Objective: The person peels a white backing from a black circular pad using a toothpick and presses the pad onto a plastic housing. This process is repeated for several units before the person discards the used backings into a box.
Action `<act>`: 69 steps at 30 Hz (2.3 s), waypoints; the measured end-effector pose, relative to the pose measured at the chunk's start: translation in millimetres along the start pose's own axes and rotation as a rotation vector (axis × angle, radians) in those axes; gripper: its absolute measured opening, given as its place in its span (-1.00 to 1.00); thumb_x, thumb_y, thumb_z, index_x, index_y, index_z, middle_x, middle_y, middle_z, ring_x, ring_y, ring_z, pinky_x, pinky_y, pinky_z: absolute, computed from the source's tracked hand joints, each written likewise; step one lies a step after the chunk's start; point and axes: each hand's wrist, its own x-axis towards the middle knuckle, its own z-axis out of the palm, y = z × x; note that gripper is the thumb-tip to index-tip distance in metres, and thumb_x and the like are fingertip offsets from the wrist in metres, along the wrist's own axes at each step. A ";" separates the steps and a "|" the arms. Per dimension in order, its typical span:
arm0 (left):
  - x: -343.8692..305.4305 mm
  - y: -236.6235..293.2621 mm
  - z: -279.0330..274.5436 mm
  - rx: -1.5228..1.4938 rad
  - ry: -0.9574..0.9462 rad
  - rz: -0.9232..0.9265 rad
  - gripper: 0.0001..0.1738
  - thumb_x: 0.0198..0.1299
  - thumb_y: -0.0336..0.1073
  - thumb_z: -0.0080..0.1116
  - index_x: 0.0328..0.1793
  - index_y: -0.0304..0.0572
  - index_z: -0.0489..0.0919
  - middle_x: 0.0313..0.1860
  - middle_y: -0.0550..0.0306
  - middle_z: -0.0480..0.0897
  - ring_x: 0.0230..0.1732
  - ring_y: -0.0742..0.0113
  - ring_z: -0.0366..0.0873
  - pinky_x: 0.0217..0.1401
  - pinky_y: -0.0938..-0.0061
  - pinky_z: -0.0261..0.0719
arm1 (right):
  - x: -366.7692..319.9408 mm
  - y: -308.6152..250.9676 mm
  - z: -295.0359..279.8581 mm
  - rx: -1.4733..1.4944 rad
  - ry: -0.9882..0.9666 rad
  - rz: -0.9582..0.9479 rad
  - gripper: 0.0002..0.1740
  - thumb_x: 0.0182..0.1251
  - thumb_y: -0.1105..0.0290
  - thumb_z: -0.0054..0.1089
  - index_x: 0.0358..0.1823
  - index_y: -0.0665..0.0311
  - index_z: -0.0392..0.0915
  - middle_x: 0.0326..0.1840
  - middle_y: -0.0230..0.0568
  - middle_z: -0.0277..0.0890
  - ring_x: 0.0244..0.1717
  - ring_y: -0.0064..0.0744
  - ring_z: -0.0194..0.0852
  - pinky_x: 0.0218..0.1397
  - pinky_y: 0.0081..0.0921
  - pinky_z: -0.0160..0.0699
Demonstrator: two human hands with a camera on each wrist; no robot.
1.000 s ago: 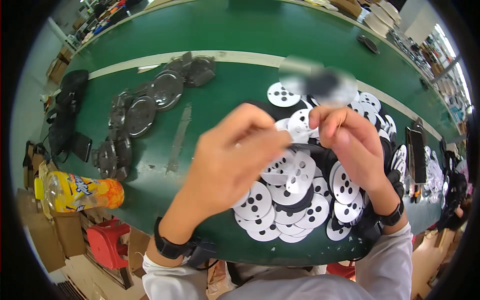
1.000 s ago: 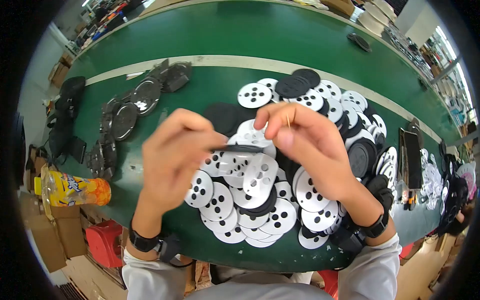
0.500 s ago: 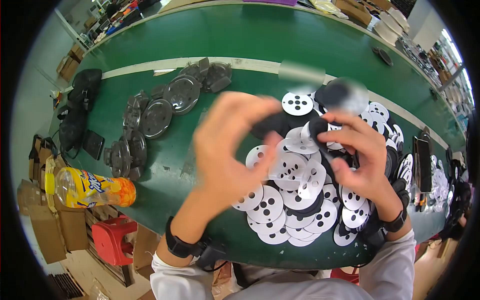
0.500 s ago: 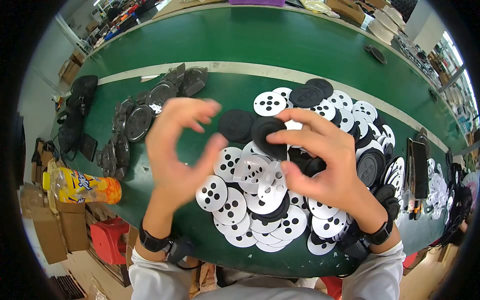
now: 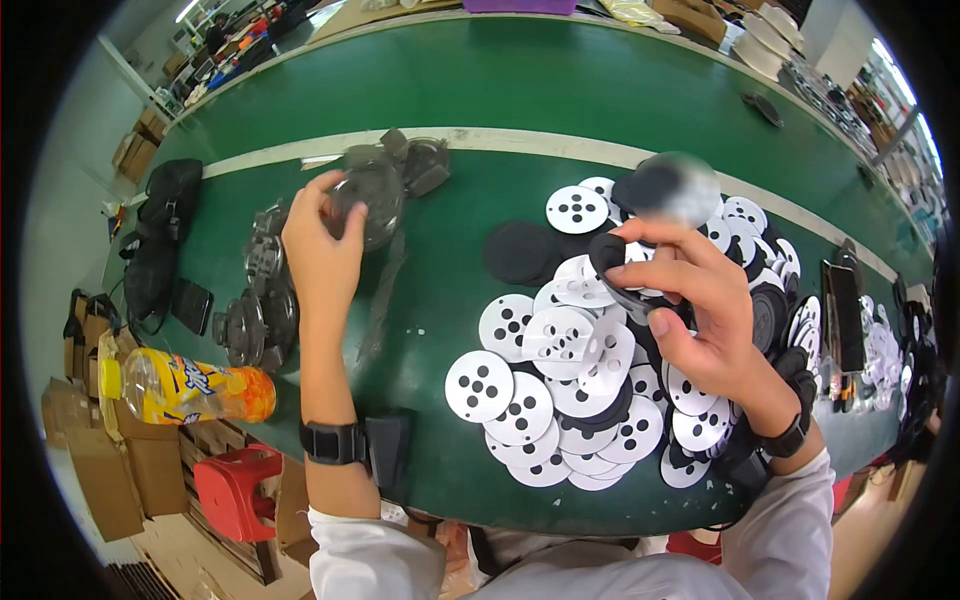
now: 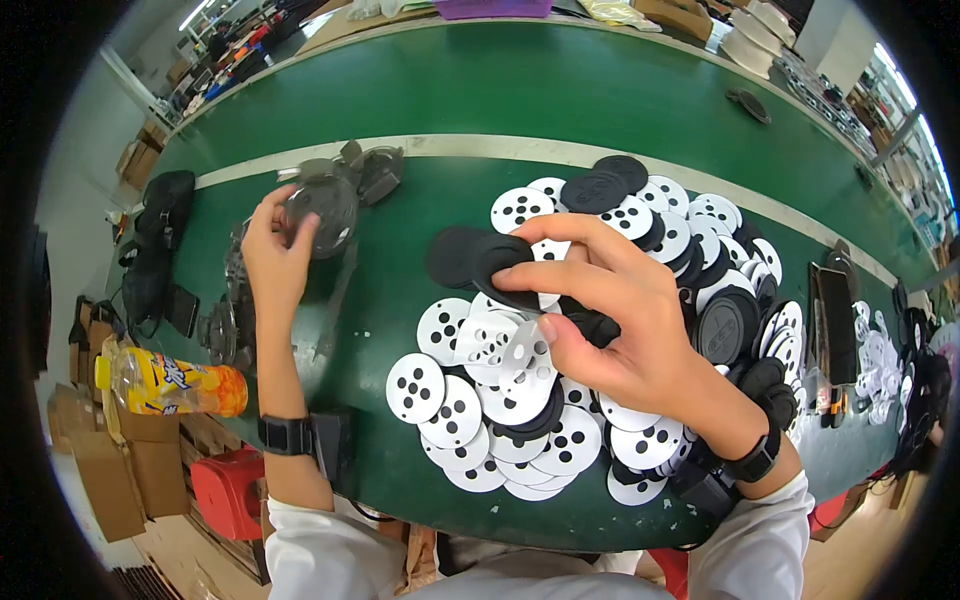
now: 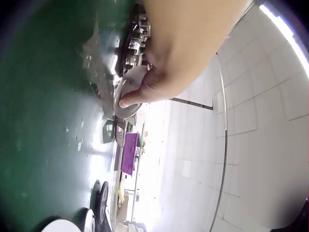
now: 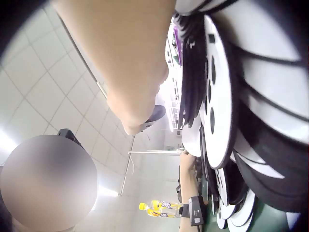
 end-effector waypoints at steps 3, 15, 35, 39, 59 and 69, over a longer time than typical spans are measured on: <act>-2.0 15.1 4.1 -0.420 0.098 0.167 -0.69 0.01 -0.54 0.14 -0.07 -0.29 0.42 -0.33 0.12 0.51 -0.36 0.33 0.53 -0.22 0.51 0.47 | -4.5 -2.1 4.3 0.340 0.009 0.132 -0.70 0.06 0.54 0.04 -0.12 0.38 0.55 0.02 -0.08 0.41 -0.45 -0.63 0.26 -0.36 -0.68 0.28; -60.4 116.5 -22.1 -1.766 -0.619 -0.471 -0.17 -0.09 -0.74 0.10 0.33 -0.07 0.07 0.15 -0.02 0.38 0.14 0.19 0.39 0.18 0.27 0.40 | -12.4 -20.9 6.0 1.069 -0.171 0.467 -0.66 0.32 0.36 0.00 0.01 0.47 0.45 -0.04 -0.22 0.47 -0.23 -0.69 0.31 -0.18 -0.66 0.35; -87.2 132.4 -22.1 -1.689 -0.580 -0.106 -0.41 0.23 -0.22 0.02 0.27 -0.33 0.08 0.12 0.04 0.30 0.07 0.43 0.31 0.11 0.51 0.29 | -7.3 -12.6 7.5 0.486 0.087 0.296 -0.72 0.20 0.57 0.00 -0.06 0.37 0.53 -0.17 -0.30 0.35 -0.39 -0.75 0.20 -0.42 -0.80 0.18; -90.6 134.7 -19.7 -1.700 -0.636 -0.084 -0.34 0.21 -0.25 0.05 0.33 -0.35 0.03 0.11 0.07 0.26 0.02 0.45 0.28 0.08 0.54 0.27 | -6.1 -13.3 7.3 0.304 0.101 0.253 -0.71 0.11 0.57 0.06 -0.09 0.32 0.56 -0.21 -0.32 0.34 -0.51 -0.76 0.18 -0.49 -0.78 0.16; -96.9 134.9 -23.2 -1.492 -0.669 -0.044 -0.33 0.18 -0.31 0.05 0.35 -0.35 0.05 0.17 -0.01 0.14 0.18 0.26 0.15 0.23 0.39 0.11 | -5.0 -17.2 3.3 -0.072 0.043 0.106 -0.58 0.11 0.26 0.14 -0.12 0.48 0.53 -0.12 -0.03 0.34 -0.61 -0.73 0.02 -0.53 -0.75 0.06; -101.3 133.6 -14.9 -1.512 -0.647 -0.026 -0.33 0.18 -0.33 0.05 0.34 -0.33 0.00 0.19 -0.02 0.11 0.21 0.23 0.14 0.24 0.35 0.12 | -4.9 -20.8 5.7 -0.175 0.082 0.058 -0.57 -0.04 0.32 0.20 -0.13 0.46 0.54 -0.29 -0.05 0.40 -0.66 -0.72 0.01 -0.55 -0.73 0.08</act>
